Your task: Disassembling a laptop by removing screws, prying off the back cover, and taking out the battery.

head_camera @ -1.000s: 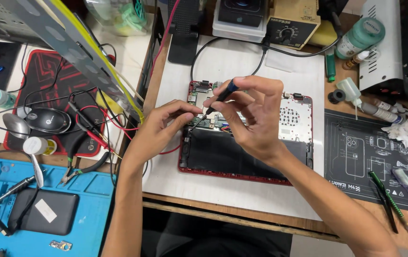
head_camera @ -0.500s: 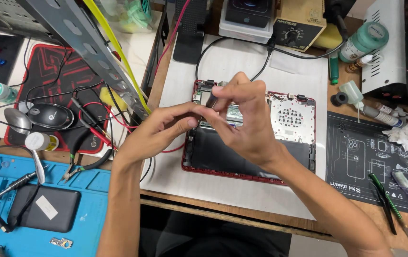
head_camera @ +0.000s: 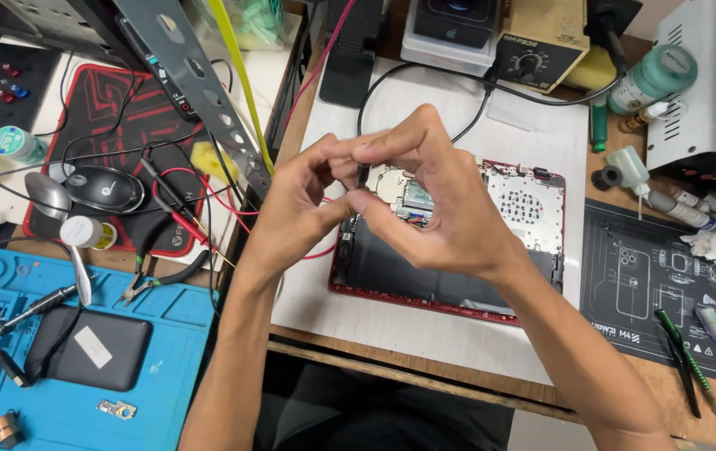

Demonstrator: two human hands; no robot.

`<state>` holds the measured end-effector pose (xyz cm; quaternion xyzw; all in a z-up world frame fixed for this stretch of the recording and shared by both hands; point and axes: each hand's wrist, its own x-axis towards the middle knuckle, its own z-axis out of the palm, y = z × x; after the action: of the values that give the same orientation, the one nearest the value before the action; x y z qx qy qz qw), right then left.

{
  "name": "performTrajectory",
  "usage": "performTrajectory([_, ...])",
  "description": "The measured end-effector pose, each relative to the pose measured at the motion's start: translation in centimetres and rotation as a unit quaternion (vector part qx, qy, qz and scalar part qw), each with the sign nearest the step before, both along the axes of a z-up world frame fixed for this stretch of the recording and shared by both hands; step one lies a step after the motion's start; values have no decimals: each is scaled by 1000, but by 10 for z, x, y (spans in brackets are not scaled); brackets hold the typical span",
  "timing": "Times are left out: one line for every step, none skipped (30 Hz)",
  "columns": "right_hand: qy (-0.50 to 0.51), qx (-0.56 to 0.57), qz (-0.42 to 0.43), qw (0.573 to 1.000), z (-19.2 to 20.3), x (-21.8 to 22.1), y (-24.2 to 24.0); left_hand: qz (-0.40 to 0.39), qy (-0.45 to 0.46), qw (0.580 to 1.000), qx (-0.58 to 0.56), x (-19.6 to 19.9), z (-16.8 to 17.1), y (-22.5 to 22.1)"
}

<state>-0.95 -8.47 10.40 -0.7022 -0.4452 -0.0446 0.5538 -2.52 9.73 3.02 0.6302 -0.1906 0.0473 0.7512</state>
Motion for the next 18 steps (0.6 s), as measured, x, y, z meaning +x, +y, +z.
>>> performTrajectory([1,1,2,1000,-3,3,1,2,1,1000,1,-3,8,0])
performTrajectory([2,19,-6,1000,-6,6,2,-3,11,999,42,-6,15,0])
performTrajectory([4,37,-15,999,-9,9,2,-8,22,996,83,-8,23,-1])
performTrajectory([3,38,-16,999,-6,8,0,-9,21,996,84,-9,20,2])
performTrajectory([53,38,-6,998,-3,8,-1,-25,32,994,103,-11,18,4])
performTrajectory([102,37,5,994,0,8,-2,-40,41,991,122,-11,16,7])
performTrajectory([99,39,4,994,5,7,-1,-40,39,991,124,-10,16,5])
performTrajectory([94,20,21,995,9,6,-1,-12,17,992,121,-8,16,3])
performTrajectory([89,1,38,995,13,5,0,16,-5,993,118,-7,17,2])
performTrajectory([87,2,40,995,9,4,0,18,-7,993,119,-6,16,0])
performTrajectory([53,16,36,998,5,4,1,40,-9,993,112,-5,15,-1])
performTrajectory([17,30,32,999,1,5,1,62,-12,993,104,-3,14,-2])
performTrajectory([14,32,33,999,-4,8,0,63,-16,992,106,-4,20,-3])
performTrajectory([22,47,8,999,-8,11,-2,41,3,991,125,-6,25,-4])
performTrajectory([29,61,-16,998,-14,14,-3,19,22,989,143,-8,30,-4])
performTrajectory([28,62,-17,998,-7,12,-5,19,21,989,144,-8,30,-3])
performTrajectory([75,45,-5,996,-1,11,-7,-13,30,989,143,-9,29,-1])
performTrajectory([120,29,7,992,6,11,-9,-45,38,988,143,-9,28,0])
